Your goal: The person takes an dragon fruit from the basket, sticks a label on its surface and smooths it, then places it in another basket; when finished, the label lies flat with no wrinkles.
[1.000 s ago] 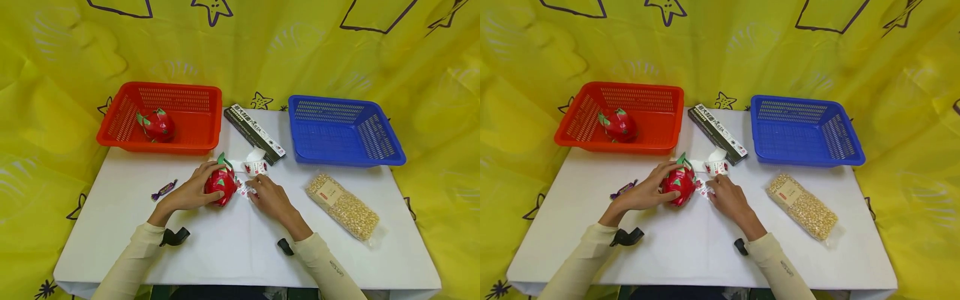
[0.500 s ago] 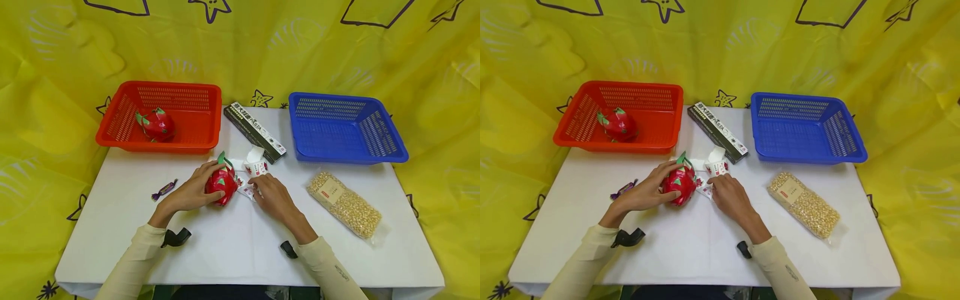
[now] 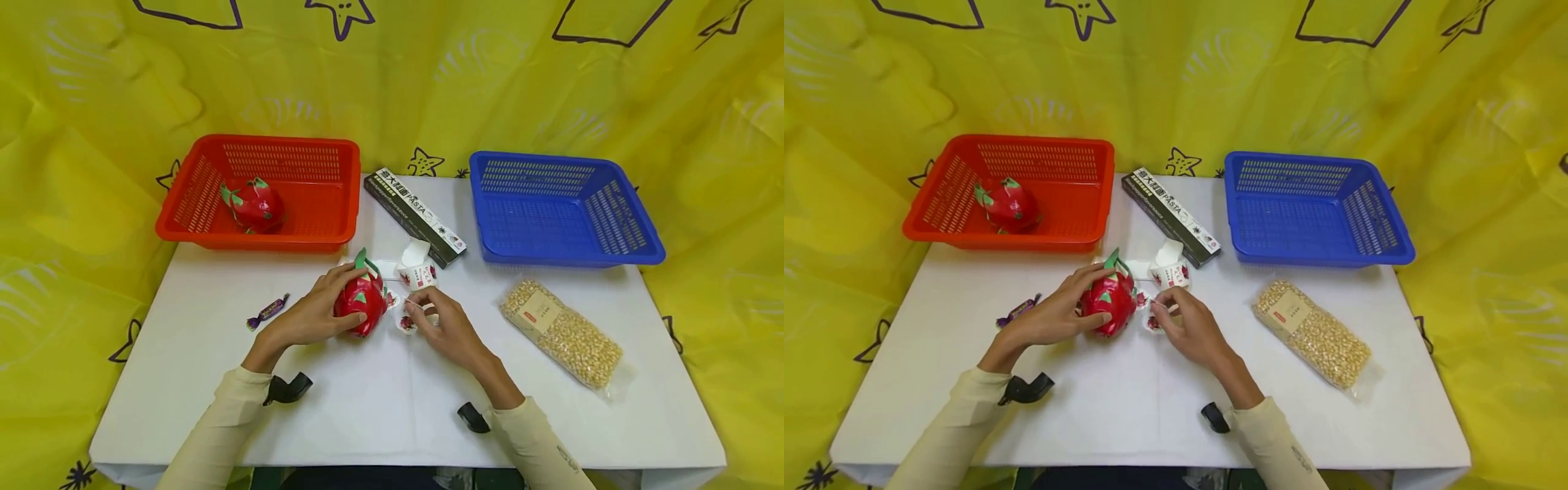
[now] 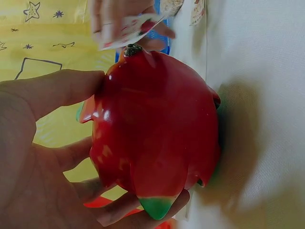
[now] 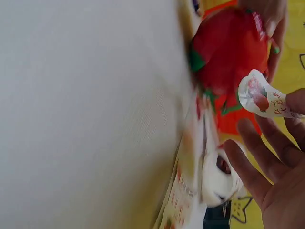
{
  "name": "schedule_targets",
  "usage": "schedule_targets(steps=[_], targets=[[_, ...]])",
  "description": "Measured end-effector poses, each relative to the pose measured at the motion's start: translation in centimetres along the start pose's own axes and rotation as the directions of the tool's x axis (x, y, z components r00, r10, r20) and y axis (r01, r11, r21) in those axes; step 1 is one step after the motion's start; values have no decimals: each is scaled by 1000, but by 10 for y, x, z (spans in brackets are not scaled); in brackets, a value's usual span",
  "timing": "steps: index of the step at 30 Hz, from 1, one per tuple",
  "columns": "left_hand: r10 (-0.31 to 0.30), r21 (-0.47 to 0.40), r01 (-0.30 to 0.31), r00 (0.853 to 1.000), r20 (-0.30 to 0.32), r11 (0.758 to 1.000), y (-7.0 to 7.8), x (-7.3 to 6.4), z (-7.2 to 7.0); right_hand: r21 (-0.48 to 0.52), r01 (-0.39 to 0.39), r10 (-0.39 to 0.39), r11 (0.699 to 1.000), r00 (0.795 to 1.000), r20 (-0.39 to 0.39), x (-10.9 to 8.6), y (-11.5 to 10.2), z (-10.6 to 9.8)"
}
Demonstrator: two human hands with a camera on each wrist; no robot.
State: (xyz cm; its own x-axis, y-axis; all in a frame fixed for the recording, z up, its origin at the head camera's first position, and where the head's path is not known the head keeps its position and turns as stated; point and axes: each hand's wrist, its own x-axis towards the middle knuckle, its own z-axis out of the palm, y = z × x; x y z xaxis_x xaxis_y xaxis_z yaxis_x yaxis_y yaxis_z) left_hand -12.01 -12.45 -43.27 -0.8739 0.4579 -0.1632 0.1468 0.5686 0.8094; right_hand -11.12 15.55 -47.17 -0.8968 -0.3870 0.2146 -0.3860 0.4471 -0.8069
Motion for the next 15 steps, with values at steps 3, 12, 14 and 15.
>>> schedule_targets(steps=[3, 12, 14, 15], targets=[[8, -4, -8, 1000, -2, 1000, 0, -1, 1, 132, 5, -2, 991, 1000, -20, 4, -7, 9], [19, 46, -17, 999, -31, 999, -1, 0, 4, 195, 35, -14, 980, 994, -108, 20, -15, 36], [12, 68, -9, 999, -52, 998, 0, 0, 6, 176, 37, -15, 984, 992, -123, 22, -14, 40], [10, 82, -5, 998, -63, 997, 0, 0, 8, 165, 35, -13, 986, 991, -133, 23, -14, 41]])
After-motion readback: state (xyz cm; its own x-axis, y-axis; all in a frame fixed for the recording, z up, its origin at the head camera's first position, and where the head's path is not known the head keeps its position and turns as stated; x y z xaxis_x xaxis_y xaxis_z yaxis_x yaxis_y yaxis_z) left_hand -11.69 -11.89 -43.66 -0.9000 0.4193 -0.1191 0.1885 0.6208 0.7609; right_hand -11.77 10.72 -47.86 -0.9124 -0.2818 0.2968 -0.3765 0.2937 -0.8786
